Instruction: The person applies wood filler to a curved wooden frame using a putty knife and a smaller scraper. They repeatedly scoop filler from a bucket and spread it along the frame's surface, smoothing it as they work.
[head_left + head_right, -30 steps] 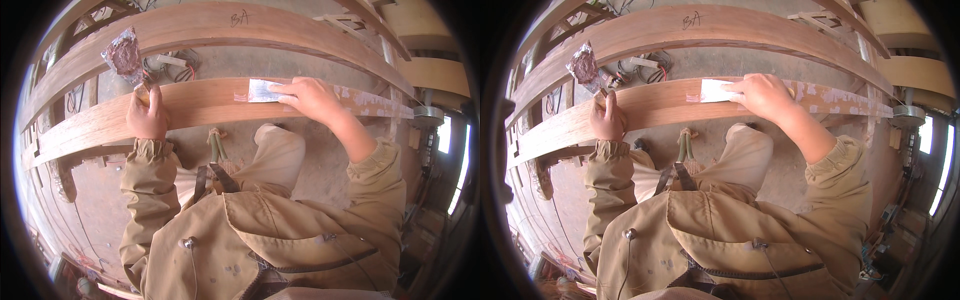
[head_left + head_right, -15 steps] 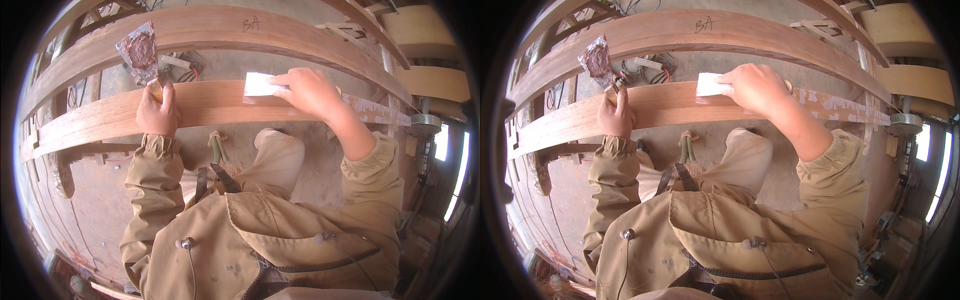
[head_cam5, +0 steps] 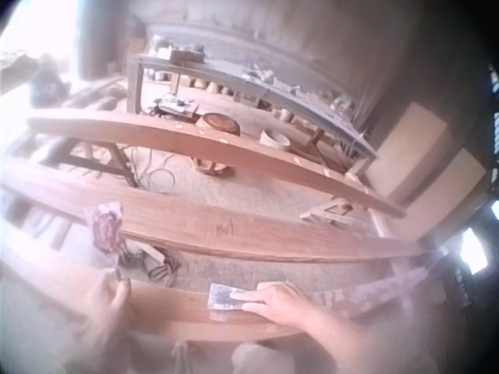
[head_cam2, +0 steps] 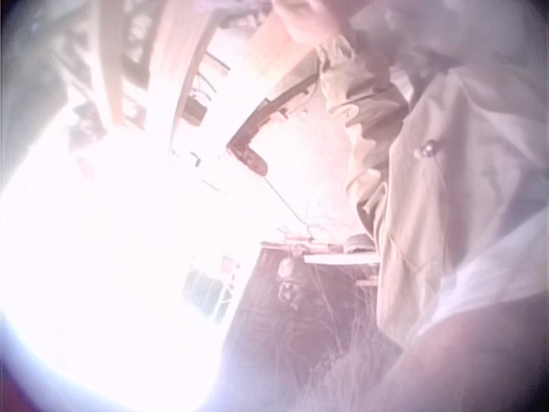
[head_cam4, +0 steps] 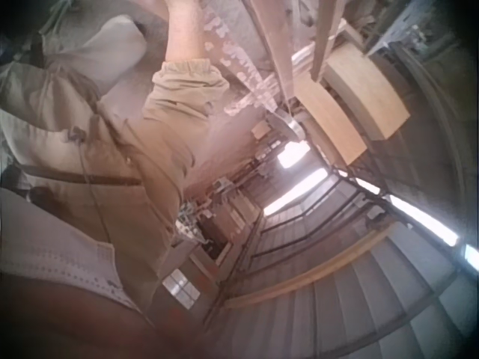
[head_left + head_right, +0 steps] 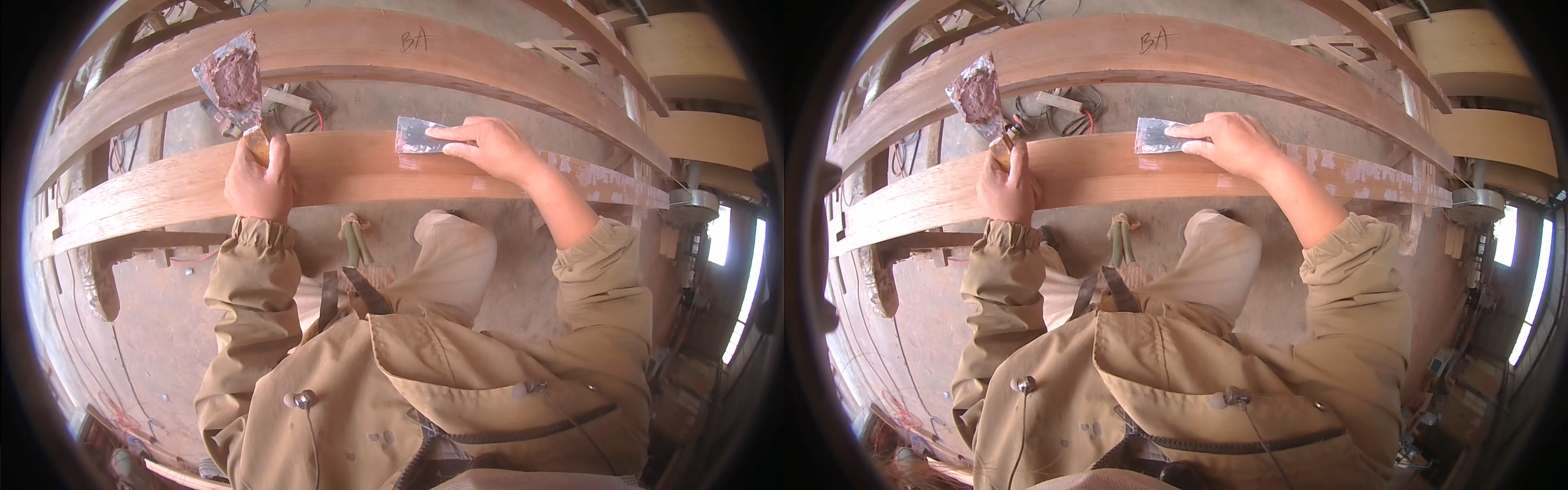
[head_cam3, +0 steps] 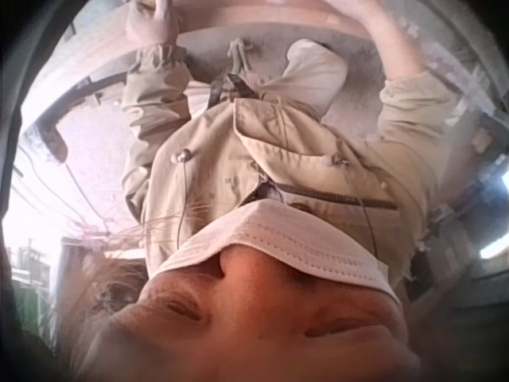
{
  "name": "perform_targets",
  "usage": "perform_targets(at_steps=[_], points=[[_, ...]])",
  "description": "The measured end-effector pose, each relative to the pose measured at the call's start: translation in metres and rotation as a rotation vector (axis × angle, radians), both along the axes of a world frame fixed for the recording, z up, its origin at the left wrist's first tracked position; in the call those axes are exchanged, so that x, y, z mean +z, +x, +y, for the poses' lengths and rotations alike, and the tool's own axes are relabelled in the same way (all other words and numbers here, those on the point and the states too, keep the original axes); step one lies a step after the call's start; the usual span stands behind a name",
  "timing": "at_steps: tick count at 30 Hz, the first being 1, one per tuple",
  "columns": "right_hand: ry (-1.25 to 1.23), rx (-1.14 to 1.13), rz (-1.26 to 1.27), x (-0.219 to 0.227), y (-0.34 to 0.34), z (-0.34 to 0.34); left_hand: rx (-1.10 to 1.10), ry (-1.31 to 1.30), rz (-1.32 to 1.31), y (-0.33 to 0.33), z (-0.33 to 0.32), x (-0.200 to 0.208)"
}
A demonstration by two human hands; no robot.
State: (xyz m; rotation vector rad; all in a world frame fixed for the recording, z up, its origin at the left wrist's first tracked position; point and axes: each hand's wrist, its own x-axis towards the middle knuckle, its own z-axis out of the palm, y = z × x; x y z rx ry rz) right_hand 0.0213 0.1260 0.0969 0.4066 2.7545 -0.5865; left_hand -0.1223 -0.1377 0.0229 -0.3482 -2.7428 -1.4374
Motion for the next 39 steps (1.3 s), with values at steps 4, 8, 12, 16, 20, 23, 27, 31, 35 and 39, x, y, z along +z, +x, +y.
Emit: perform_targets(at_steps=[4, 8, 12, 16, 20, 23, 27, 31, 35, 39], points=[[-0.104, -0.102, -0.029, -0.013, 0.021, 0.022, 0.018, -0.041, -0.012, 0.001, 0.002, 0.005], [-0.037, -0.114, -0.093, 0.022, 0.011, 0.011, 0.027, -0.048, -0.008, 0.003, 0.001, 0.008], [0.272, 0.152, -0.028, 0.028, -0.015, -0.022, 0.028, -0.051, 0.009, 0.002, 0.002, 0.007], [0.338, 0.159, -0.17, 0.037, -0.019, -0.019, 0.014, -0.039, 0.013, 0.001, 0.002, 0.006], [0.315, 0.12, -0.268, 0.053, -0.027, -0.014, 0.028, -0.069, -0.019, 0.002, 0.002, 0.008], [0.344, 0.154, -0.157, 0.047, -0.024, -0.021, 0.033, -0.066, -0.034, 0.002, 0.004, 0.009], [0.153, -0.023, -0.191, 0.029, -0.008, -0.005, 0.017, -0.053, -0.066, 0.003, 0.005, 0.009], [0.219, 0.014, -0.154, 0.037, -0.005, -0.004, 0.013, -0.107, -0.095, 0.002, 0.002, 0.013], [0.263, -0.008, -0.158, 0.042, -0.005, -0.01, -0.085, -0.146, -0.162, 0.001, 0.003, 0.018], [0.302, 0.002, 0.175, 0.057, -0.031, -0.028, -0.147, -0.165, -0.167, 0.001, -0.001, 0.02]])
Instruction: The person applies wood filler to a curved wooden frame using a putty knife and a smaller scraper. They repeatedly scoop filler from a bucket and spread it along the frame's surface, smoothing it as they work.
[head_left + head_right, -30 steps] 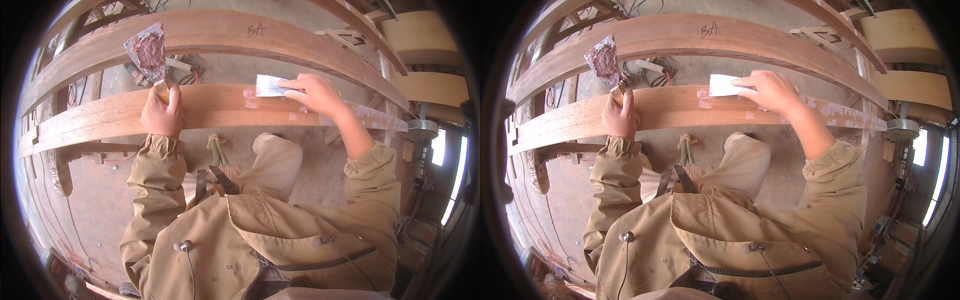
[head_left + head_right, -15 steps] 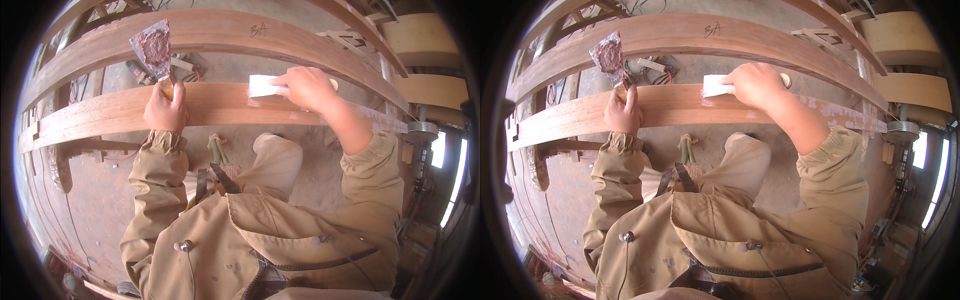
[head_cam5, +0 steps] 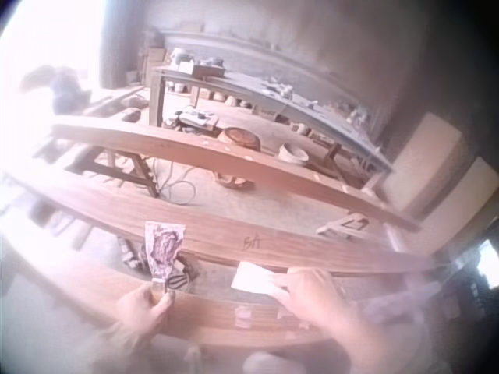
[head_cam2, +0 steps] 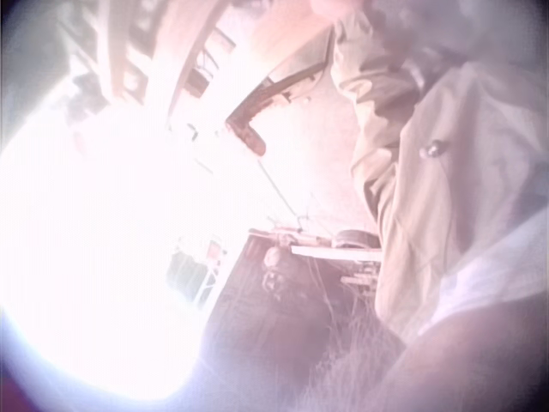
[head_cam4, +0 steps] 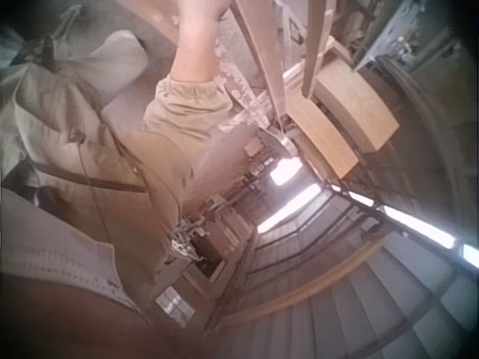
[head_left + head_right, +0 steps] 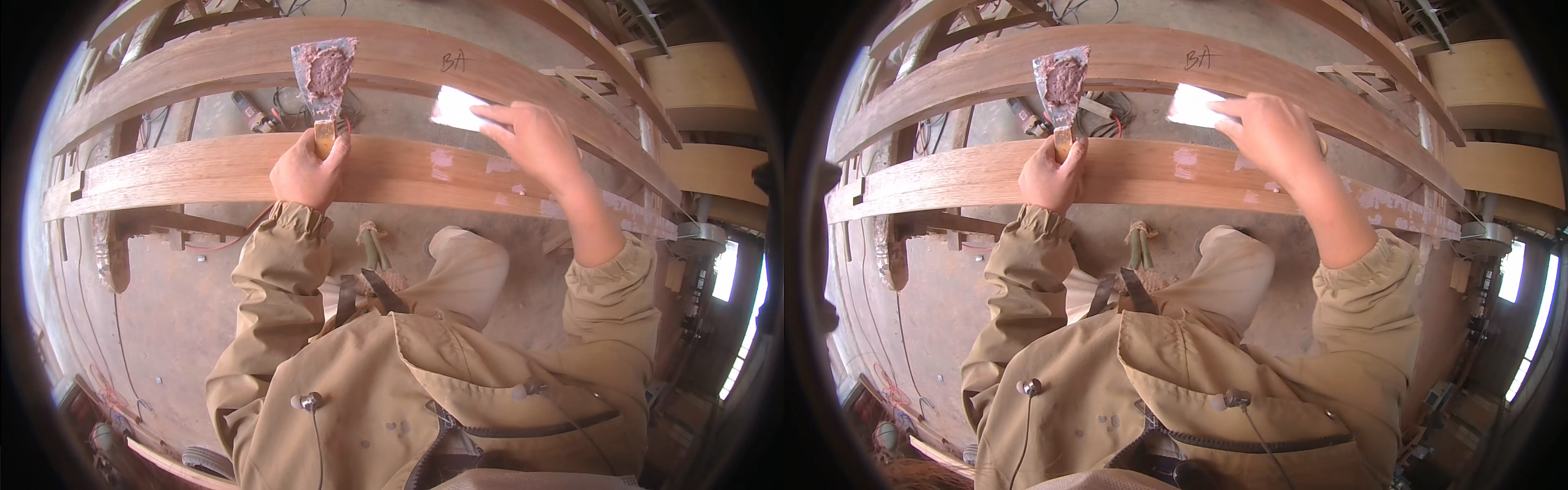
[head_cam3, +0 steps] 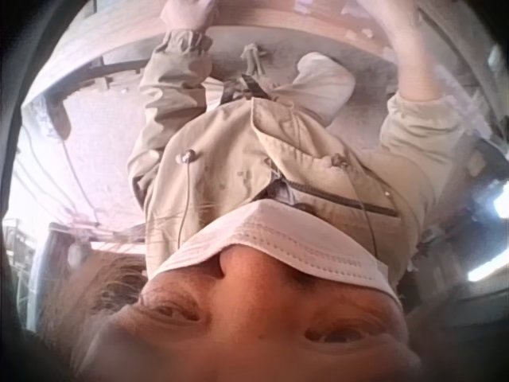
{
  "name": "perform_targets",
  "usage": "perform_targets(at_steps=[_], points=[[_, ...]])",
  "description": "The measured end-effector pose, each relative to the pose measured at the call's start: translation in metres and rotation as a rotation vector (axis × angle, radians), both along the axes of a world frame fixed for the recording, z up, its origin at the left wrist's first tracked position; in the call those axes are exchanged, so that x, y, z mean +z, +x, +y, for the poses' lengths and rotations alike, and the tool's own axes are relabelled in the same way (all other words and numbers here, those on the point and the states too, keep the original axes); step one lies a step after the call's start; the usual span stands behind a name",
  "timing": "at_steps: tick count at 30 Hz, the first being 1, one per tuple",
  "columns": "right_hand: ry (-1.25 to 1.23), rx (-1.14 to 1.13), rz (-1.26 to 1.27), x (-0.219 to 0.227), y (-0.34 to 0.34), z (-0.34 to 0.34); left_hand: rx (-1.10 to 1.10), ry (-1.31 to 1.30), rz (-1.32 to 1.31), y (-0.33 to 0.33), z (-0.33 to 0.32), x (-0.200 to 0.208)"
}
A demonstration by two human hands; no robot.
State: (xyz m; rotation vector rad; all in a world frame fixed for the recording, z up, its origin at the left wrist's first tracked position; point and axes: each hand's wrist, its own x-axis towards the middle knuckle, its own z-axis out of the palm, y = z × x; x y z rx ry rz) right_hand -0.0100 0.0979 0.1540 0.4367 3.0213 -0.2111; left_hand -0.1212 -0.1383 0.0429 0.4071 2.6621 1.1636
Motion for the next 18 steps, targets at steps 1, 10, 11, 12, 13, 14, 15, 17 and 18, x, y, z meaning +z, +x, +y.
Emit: perform_targets(at_steps=[1, 10, 11, 12, 13, 14, 15, 17, 18], points=[[-0.041, 0.019, 0.073, 0.005, -0.011, -0.012, -0.016, -0.014, -0.007, 0.0, -0.002, 0.001], [-0.047, -0.021, 0.207, -0.02, -0.054, -0.071, -0.07, -0.043, 0.002, -0.003, 0.001, 0.0], [-0.029, -0.005, 0.204, -0.023, -0.053, -0.07, -0.08, -0.058, -0.006, -0.003, 0.001, 0.001], [-0.011, 0.01, 0.202, -0.025, -0.053, -0.069, -0.083, -0.066, -0.001, -0.003, 0.002, 0.0], [0.006, 0.027, 0.201, -0.026, -0.053, -0.068, -0.085, -0.075, 0.005, -0.003, 0.001, 0.0], [0.043, 0.036, 0.112, -0.025, -0.054, -0.066, -0.088, -0.084, 0.011, -0.003, 0.001, 0.0], [0.081, 0.044, 0.024, -0.021, -0.053, -0.062, -0.083, -0.089, 0.013, -0.004, 0.0, -0.002], [0.083, 0.045, 0.012, -0.02, -0.043, -0.052, -0.074, -0.091, 0.013, -0.005, -0.002, -0.007], [0.048, 0.038, 0.091, -0.024, -0.03, -0.042, -0.084, -0.103, 0.011, -0.005, -0.002, -0.005]])
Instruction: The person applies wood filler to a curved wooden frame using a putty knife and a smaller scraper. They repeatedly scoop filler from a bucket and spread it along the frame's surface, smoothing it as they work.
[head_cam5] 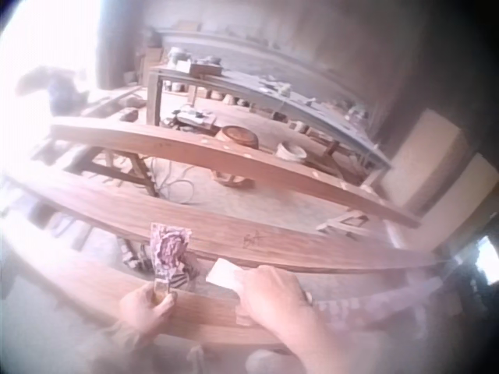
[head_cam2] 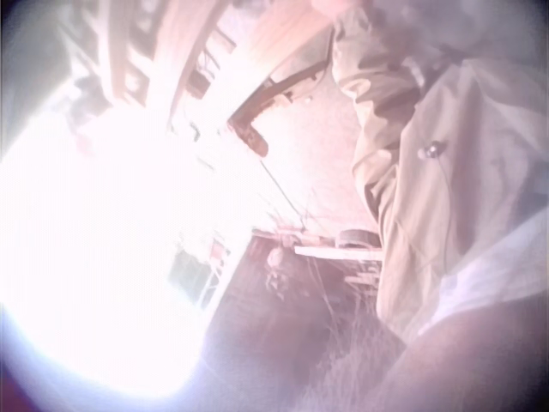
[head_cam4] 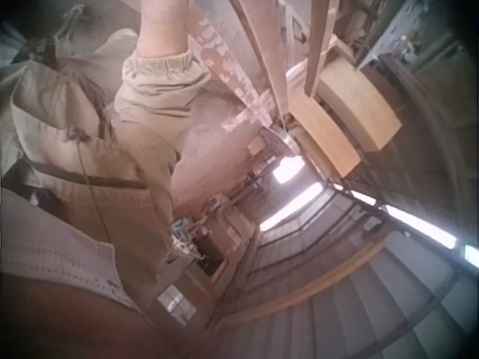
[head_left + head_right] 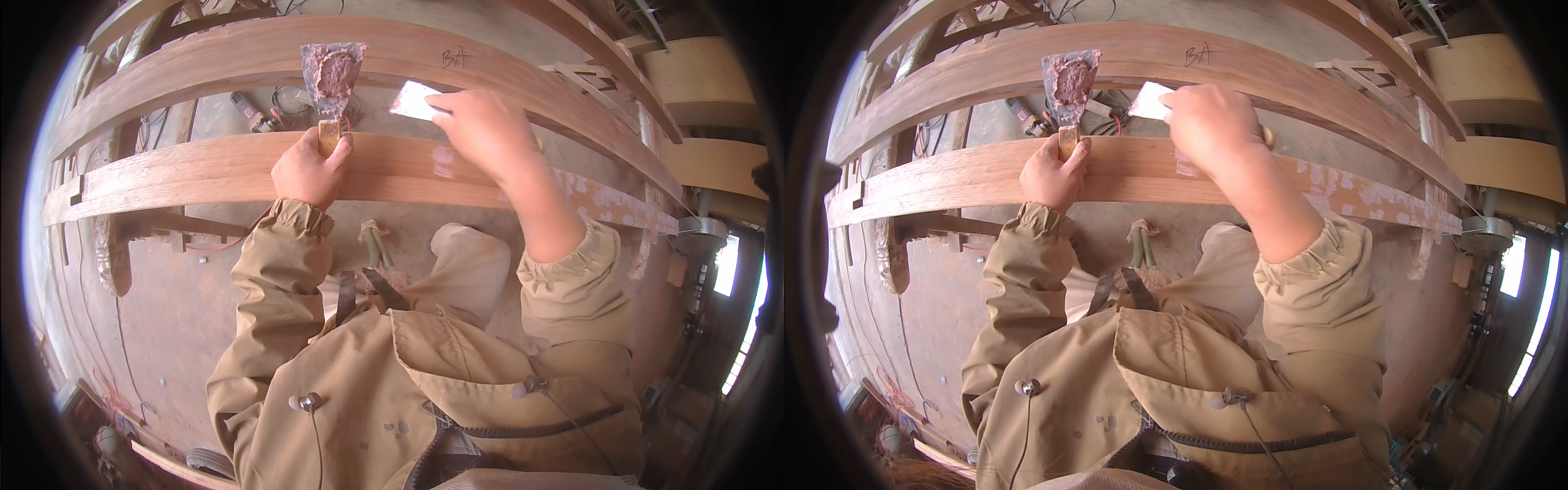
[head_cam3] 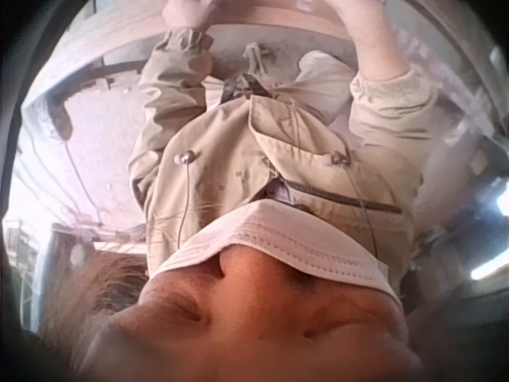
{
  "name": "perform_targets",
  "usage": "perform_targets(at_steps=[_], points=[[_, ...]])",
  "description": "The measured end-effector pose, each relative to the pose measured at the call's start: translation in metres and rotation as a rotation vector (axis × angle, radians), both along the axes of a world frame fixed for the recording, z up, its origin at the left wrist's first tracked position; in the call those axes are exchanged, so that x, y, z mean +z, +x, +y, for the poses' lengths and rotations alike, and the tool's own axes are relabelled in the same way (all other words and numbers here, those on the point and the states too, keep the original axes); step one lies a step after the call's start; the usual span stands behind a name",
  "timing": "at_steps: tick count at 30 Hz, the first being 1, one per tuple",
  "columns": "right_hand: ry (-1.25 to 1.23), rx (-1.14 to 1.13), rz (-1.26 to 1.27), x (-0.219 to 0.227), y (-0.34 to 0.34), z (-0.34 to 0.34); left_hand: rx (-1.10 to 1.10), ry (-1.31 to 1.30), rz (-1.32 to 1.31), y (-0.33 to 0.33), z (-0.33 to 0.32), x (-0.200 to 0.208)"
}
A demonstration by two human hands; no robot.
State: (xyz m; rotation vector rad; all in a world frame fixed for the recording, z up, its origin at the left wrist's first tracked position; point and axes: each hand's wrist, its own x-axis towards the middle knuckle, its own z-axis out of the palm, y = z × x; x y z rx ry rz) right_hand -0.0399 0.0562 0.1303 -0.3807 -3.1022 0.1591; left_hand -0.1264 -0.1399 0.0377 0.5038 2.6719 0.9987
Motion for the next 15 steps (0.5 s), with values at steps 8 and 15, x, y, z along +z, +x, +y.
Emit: perform_targets(at_steps=[8, 15], points=[[-0.409, -0.294, -0.303, 0.002, 0.072, 0.061, 0.031, 0.022, 0.073, 0.003, 0.004, 0.001], [-0.138, -0.179, -0.289, -0.01, 0.078, 0.044, 0.03, -0.013, 0.034, -0.001, 0.003, -0.005]])
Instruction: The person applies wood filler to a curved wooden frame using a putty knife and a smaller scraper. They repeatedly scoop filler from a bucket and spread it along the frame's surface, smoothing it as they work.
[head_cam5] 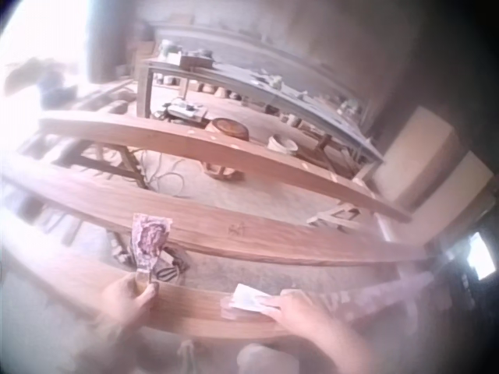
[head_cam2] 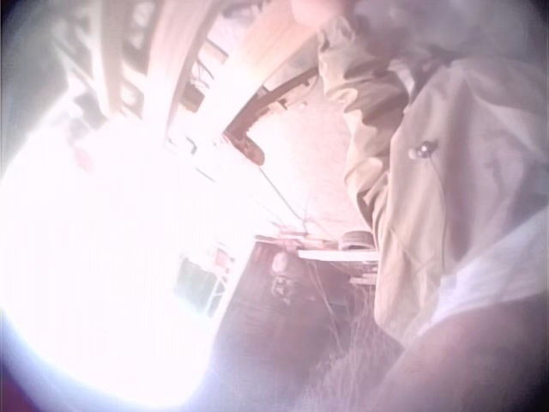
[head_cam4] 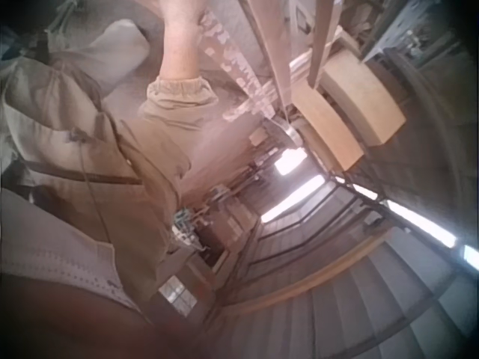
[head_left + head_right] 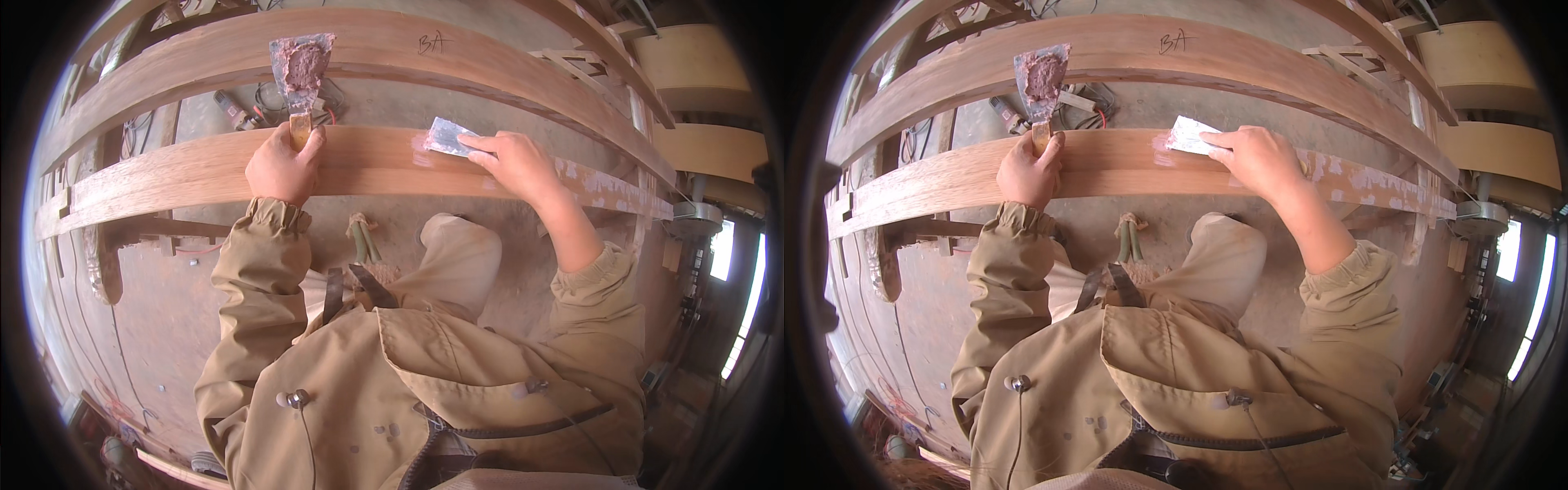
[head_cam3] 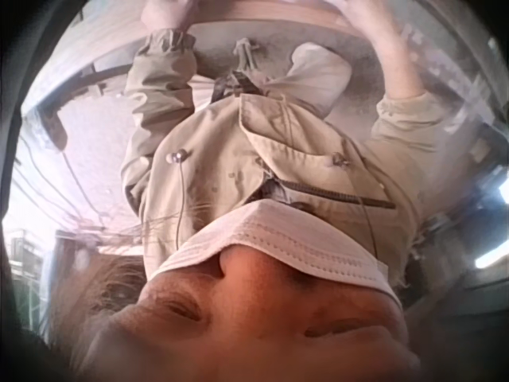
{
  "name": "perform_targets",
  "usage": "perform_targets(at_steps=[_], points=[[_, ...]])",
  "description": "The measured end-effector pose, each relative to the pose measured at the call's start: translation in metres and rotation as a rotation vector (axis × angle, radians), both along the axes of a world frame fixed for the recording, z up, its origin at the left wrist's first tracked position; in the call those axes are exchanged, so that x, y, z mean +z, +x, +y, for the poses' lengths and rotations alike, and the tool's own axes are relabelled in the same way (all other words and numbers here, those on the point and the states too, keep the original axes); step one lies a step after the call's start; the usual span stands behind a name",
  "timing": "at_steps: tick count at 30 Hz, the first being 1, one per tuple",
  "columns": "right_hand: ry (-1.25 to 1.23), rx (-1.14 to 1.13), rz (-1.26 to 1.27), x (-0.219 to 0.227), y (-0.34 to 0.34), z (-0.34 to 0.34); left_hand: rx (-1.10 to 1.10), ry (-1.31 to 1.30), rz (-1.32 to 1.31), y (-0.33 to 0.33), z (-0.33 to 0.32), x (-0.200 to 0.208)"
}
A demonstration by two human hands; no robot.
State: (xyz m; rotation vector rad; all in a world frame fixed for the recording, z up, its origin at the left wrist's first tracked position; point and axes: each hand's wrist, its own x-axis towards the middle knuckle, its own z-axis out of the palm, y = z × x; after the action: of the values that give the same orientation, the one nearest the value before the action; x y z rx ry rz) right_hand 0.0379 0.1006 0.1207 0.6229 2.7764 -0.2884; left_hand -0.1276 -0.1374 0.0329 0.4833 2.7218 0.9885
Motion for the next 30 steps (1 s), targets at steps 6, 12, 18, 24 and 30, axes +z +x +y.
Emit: perform_targets(at_steps=[6, 12, 18, 24, 30], points=[[-0.016, 0.005, -0.089, 0.024, -0.01, 0.018, 0.008, -0.006, -0.04, 0.0, 0.0, 0.004], [-0.054, 0.035, -0.127, 0.014, -0.015, 0.019, -0.002, -0.011, -0.091, 0.0, 0.003, 0.008], [0.026, 0.128, -0.146, 0.027, -0.036, 0.005, 0.013, 0.023, -0.105, 0.001, 0.002, 0.008], [0.197, 0.228, -0.291, 0.027, -0.036, 0.027, 0.01, -0.008, -0.076, 0.001, 0.001, 0.009], [0.049, 0.072, -0.268, 0.03, -0.024, 0.005, 0.015, -0.021, -0.062, 0.0, 0.004, 0.006]])
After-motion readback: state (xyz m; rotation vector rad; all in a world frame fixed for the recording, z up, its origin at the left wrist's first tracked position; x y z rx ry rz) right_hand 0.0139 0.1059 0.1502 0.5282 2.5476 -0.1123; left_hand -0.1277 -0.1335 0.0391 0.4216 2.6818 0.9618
